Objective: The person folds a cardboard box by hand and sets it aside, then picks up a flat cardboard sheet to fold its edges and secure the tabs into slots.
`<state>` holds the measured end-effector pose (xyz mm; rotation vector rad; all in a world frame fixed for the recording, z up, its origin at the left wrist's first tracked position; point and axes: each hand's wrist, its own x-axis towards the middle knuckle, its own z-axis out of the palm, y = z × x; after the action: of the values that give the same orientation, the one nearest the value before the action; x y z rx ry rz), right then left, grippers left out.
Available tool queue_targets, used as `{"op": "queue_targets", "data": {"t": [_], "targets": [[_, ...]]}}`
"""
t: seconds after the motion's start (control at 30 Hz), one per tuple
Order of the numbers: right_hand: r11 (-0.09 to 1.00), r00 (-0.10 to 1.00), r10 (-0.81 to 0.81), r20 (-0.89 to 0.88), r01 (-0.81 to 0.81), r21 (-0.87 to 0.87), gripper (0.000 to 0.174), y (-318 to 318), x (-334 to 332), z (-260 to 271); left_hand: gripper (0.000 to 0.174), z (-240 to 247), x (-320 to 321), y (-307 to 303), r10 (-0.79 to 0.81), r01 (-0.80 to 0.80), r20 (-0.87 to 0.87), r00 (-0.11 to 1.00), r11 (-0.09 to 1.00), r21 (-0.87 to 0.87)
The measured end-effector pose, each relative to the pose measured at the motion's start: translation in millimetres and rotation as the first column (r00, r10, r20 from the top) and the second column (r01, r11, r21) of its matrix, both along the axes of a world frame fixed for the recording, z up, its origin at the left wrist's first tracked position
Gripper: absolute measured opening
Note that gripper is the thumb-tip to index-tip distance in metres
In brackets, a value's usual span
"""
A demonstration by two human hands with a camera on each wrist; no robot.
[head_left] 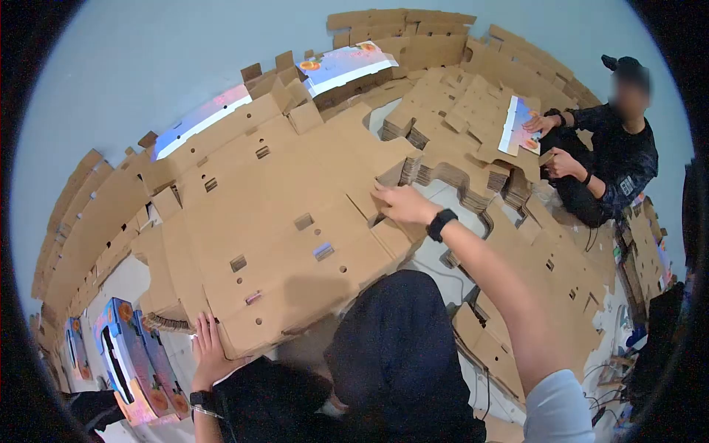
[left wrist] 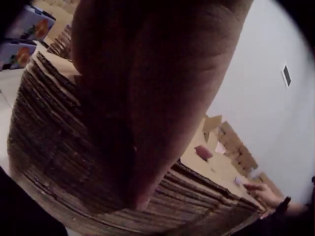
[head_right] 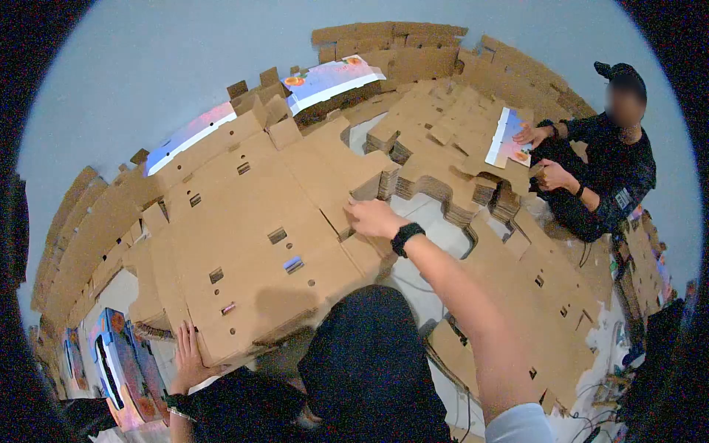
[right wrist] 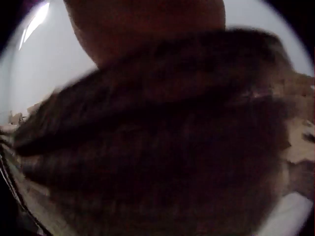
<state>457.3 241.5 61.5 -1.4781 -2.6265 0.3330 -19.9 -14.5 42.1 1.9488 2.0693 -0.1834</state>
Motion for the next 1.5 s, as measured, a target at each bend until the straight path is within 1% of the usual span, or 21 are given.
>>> {"op": "queue_targets", "data": {"t": [0.03,0.1,0.2,0.23,0.3,0.37,0.4,0.47,0.5,0.57,0.6,0.67,0.9,0.93,0.97,1.03,1.13,1.2,1.33,1.43,1.5], "targets": [[1.0,1.0,0.003,-0.001,-0.003,0.017,0.045,-8.2,2.2,-6.4,0.136,2.6,0.6,-0.5,-0.004,0.004,0.016,1.0,1.0,0.021],[0.973,0.914,-0.085,-0.397,0.162,0.164,0.045,-20.3,3.6,-27.0,0.136,5.3,-5.4,1.9,0.004,-0.005,0.022,1.0,0.998,0.066],[0.966,0.873,-0.107,-0.475,0.204,0.156,0.047,-41.5,-1.7,-24.4,0.133,-2.2,-34.7,-14.8,-0.037,0.027,0.088,0.995,0.994,0.103],[0.962,0.858,-0.106,-0.503,0.216,0.166,0.048,-43.2,-2.5,-26.9,0.131,2.1,-39.9,-20.5,-0.044,0.016,0.195,0.98,0.99,0.14],[0.965,0.867,-0.123,-0.483,0.218,0.145,0.05,-41.1,-2.9,-29.0,0.129,7.8,-42.3,-27.0,-0.058,0.004,0.302,0.952,0.985,0.174],[0.959,0.886,-0.123,-0.448,0.222,0.176,0.052,-42.1,-5.5,-29.4,0.119,28.9,-21.9,-31.9,-0.064,0.043,0.122,0.99,0.984,0.17],[0.96,0.887,-0.123,-0.446,0.221,0.174,0.052,-42.5,-6.8,-31.3,0.119,29.7,-16.3,-30.9,-0.063,0.041,0.125,0.99,0.985,0.167],[0.938,0.912,-0.159,-0.378,0.259,0.229,0.054,-41.0,-5.9,-35.6,0.101,27.8,-6.3,-24.1,0.094,-0.073,-0.126,0.988,0.984,0.164],[0.941,0.916,-0.155,-0.371,0.252,0.228,0.054,-39.9,-5.1,-37.6,0.101,27.7,-2.5,-21.0,0.1,-0.08,-0.119,0.988,0.984,0.16],[0.937,0.926,-0.203,-0.319,0.278,0.21,0.058,-39.1,-8.4,-37.3,0.085,27.2,0.2,-15.7,0.017,0.043,-0.283,0.959,0.978,0.206],[0.943,0.92,-0.269,-0.287,0.312,0.118,0.059,-41.1,-10.0,-32.2,0.085,23.2,-6.5,-11.4,0.017,0.04,-0.278,0.96,0.979,0.199],[0.944,0.925,-0.263,-0.276,0.305,0.122,0.059,-39.1,-9.5,-35.0,0.104,13.3,-22.5,-0.8,-0.024,0.007,-0.172,0.985,0.995,-0.098],[0.953,0.935,-0.25,-0.251,0.284,0.11,0.06,-35.7,-13.6,-32.0,0.106,5.0,-30.9,7.2,0.015,-0.056,-0.151,0.988,0.961,-0.271],[0.953,0.936,-0.258,-0.242,0.287,0.097,0.06,-35.7,-14.8,-32.5,0.08,11.5,-18.0,10.6,-0.023,0.004,-0.178,0.984,0.994,-0.108],[0.952,0.935,-0.264,-0.235,0.292,0.093,0.06,-36.1,-15.4,-32.0,0.08,22.1,-9.0,17.9,-0.032,0.011,-0.17,0.985,0.993,-0.119],[0.949,0.936,-0.274,-0.221,0.3,0.094,0.06,-32.7,-13.7,-33.9,0.082,37.2,2.5,32.3,0.082,-0.161,-0.197,0.977,0.889,-0.43],[0.948,0.942,-0.228,-0.247,0.272,0.165,0.062,-34.2,-13.5,-37.6,0.086,18.9,-12.5,17.6,0.093,-0.134,-0.124,0.988,0.913,-0.384],[0.935,0.91,-0.315,-0.271,0.346,0.074,0.061,-37.2,-16.9,-33.4,0.085,14.6,-13.8,13.7,0.075,-0.108,-0.113,0.991,0.942,-0.319],[0.939,0.902,-0.312,-0.297,0.34,0.046,0.063,-40.0,-16.2,-30.9,0.084,10.2,-15.5,7.9,0.05,-0.067,-0.1,0.994,0.982,-0.178],[0.919,0.861,-0.392,-0.325,0.381,-0.099,0.052,-27.1,-4.7,-37.5,0.082,10.2,-15.9,4.5,0.02,-0.028,-0.11,0.994,0.997,-0.071],[0.912,0.552,-0.401,-0.731,0.165,-0.376,0.039,0.7,12.3,-50.0,0.082,10.1,-15.9,2.0,0.009,-0.012,-0.108,0.994,1.0,-0.027]]}}
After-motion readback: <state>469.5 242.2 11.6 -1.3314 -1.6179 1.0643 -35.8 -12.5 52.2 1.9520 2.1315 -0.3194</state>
